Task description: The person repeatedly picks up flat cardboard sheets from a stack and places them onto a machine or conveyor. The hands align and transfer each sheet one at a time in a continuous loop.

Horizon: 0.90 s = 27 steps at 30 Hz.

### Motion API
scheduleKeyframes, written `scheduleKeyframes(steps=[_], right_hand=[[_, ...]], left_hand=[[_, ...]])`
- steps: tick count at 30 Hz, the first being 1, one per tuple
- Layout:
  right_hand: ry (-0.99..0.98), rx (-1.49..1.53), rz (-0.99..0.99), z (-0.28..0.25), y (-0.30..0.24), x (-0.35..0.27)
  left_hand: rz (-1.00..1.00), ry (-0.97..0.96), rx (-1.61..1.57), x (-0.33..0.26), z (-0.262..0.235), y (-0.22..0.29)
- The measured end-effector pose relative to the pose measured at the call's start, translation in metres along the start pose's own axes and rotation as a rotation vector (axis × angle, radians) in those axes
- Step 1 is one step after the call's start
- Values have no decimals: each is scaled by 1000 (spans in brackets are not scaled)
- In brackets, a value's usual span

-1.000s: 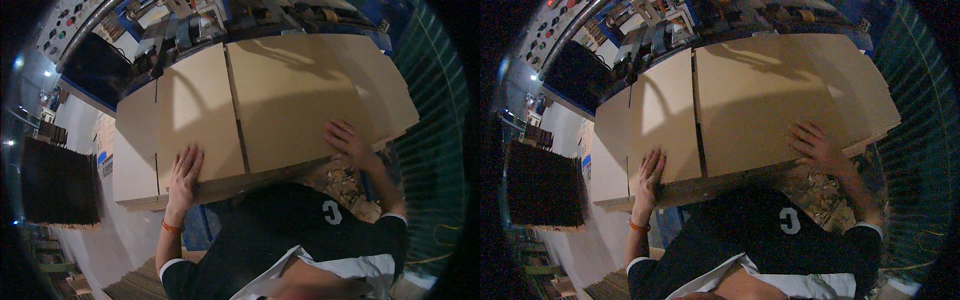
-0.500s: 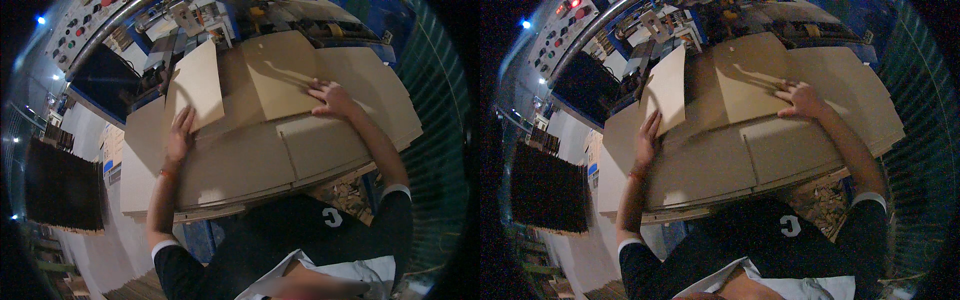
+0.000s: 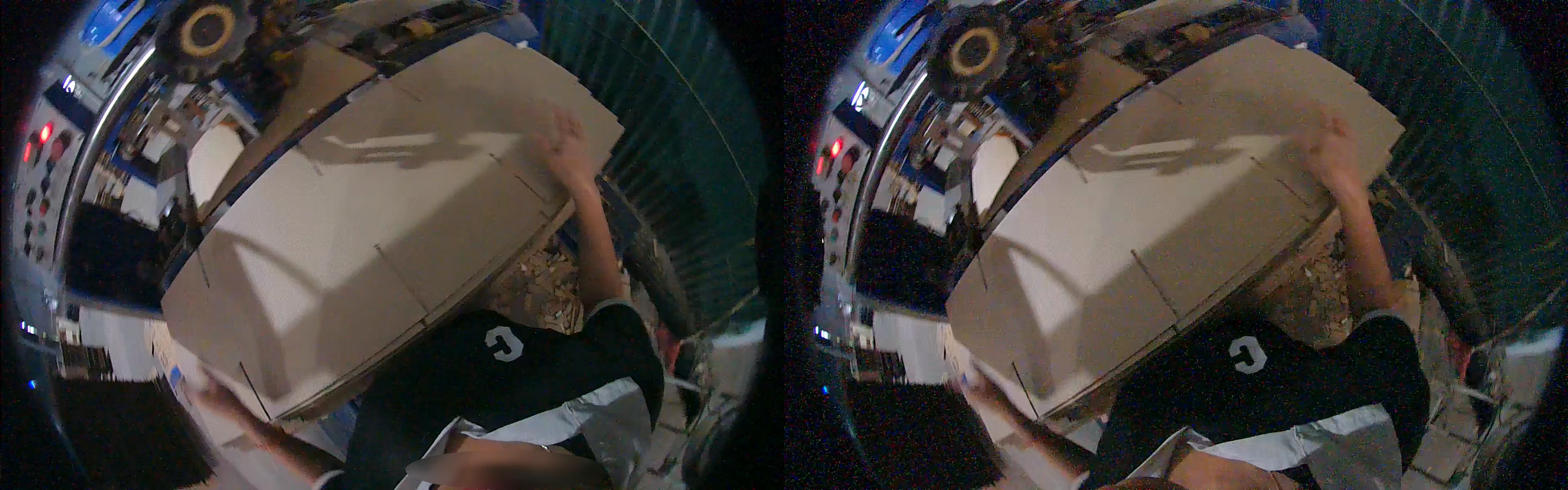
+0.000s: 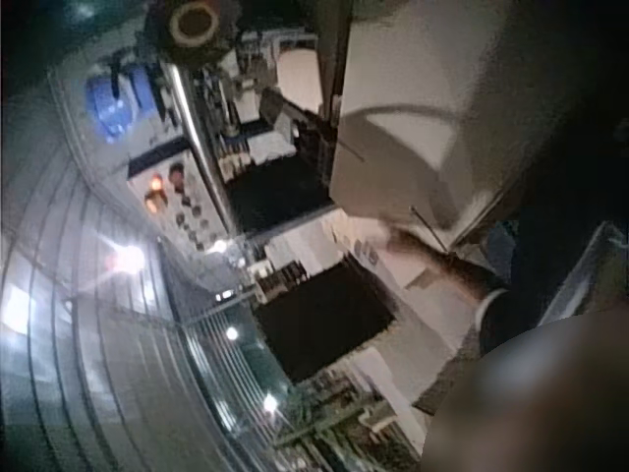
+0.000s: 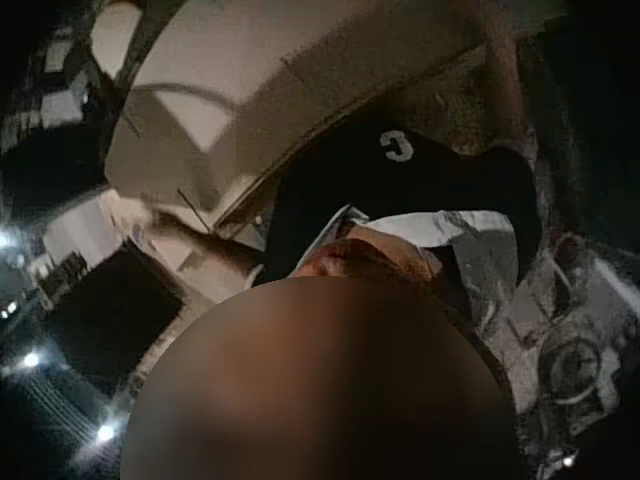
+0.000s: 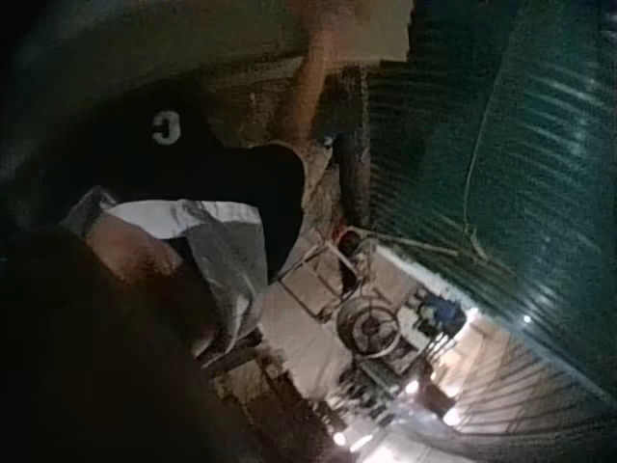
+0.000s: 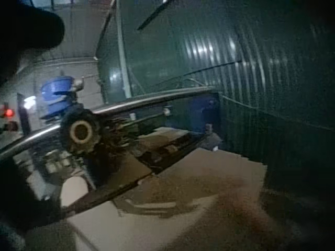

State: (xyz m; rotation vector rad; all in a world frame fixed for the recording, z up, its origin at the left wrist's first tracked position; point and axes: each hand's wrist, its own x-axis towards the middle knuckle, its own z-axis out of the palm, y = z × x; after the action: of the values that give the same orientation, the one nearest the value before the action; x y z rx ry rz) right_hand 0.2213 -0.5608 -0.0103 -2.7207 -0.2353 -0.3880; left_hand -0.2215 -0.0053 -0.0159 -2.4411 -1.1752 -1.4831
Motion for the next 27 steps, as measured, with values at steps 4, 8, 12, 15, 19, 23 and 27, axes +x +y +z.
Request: scheduleKeyframes(steps=[4,8,12,15,19,23,27], right_hand=[[141,-368,337,15,65,-25],[133,-401,258,32,76,-24],[568,786,222,18,46,-14],[573,1552,218,17,0,12],[714,744,21,-6,2,27],[742,85,50,-4,47,4],[720,423,371,32,72,1]], left_hand=[[-597,-50,526,-65,-36,-81],[-687,-104,458,-86,-26,-76],[-704,-21,350,-72,-36,-23],[-793,162,235,-63,-44,5],[-354,581,-325,-51,-51,13],[-298,702,-792,-14,-67,15],[-177,653,-714,31,-81,17]])
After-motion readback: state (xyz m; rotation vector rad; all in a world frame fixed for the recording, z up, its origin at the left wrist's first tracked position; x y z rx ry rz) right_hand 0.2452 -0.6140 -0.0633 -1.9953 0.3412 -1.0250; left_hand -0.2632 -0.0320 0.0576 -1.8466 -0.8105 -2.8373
